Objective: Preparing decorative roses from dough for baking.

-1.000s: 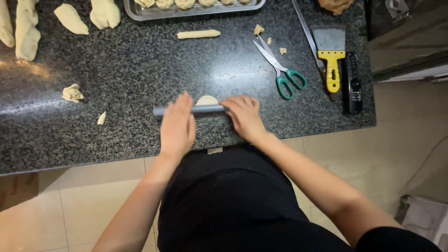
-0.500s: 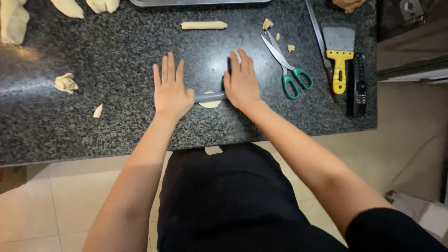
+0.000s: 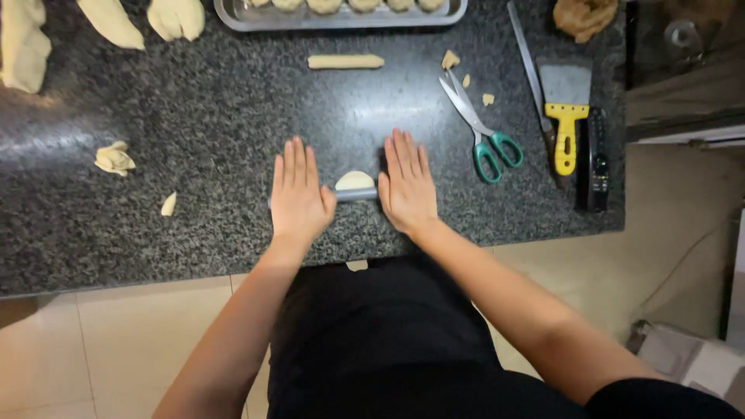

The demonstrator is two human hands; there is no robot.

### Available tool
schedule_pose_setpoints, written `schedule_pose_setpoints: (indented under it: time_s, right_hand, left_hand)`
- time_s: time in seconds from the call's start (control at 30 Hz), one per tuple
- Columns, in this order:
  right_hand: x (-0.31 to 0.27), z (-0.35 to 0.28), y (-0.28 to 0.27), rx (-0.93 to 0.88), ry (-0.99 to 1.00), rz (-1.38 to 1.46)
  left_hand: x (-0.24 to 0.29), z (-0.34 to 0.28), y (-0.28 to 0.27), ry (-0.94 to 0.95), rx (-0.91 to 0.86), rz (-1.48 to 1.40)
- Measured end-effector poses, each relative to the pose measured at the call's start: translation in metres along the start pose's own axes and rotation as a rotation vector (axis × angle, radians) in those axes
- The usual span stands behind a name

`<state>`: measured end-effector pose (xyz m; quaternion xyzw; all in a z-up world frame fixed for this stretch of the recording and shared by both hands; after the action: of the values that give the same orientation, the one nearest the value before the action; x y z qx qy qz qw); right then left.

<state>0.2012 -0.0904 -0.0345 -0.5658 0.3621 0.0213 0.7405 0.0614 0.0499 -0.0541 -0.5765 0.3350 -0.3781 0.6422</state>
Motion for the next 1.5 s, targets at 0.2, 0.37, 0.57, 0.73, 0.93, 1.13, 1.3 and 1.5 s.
schedule_pose_setpoints:
  time_s: [0.2, 0.37, 0.57, 0.73, 0.93, 1.13, 1.3, 1.5]
  right_hand:
    - [-0.001, -0.015, 0.0, -0.046, -0.024, 0.067]
    - [-0.014, -0.02, -0.013, -0.043, -0.063, 0.101]
    - [-0.022, -0.035, -0.023, -0.077, -0.09, 0.096]
    - [-0.021, -0.063, -0.028, -0.013, -0.042, 0.196]
    - [0.011, -0.079, -0.032, 0.324, 0.139, 0.079]
    - [0.087, -0.074, -0.007, 0.516, 0.612, -0.141]
    - [0.072, -0.044, -0.016, 0.515, 0.511, -0.298]
    - [-0.027, -0.005, -0.017, 0.409, 0.305, -0.192]
  left_hand:
    - [0.003, -0.011, 0.001, -0.003, -0.056, -0.023]
    - [0.005, -0.016, -0.009, 0.036, -0.07, 0.014]
    - [-0.019, -0.026, -0.045, -0.093, -0.015, -0.454]
    - [-0.093, -0.049, -0.074, -0.321, 0.287, -0.577]
    - [-0.245, -0.094, -0.038, -0.685, 0.353, -0.673]
    - [-0.33, -0.085, -0.02, -0.57, 0.167, -0.632]
    - [-0.335, -0.048, -0.048, -0.053, 0.094, -0.364]
    - [-0.336, -0.012, -0.032, 0.078, -0.122, -0.348]
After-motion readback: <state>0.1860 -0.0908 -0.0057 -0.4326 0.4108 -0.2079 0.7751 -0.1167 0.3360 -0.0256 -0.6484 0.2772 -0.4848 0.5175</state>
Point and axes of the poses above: each hand's wrist, its own z-axis towards the middle knuckle, its own y-axis out of the palm, x = y × z, the point moved 6 cm from there along z, towards the middle knuckle, and after that the axes turned 14 degrees about z, right-handed, at the moved point
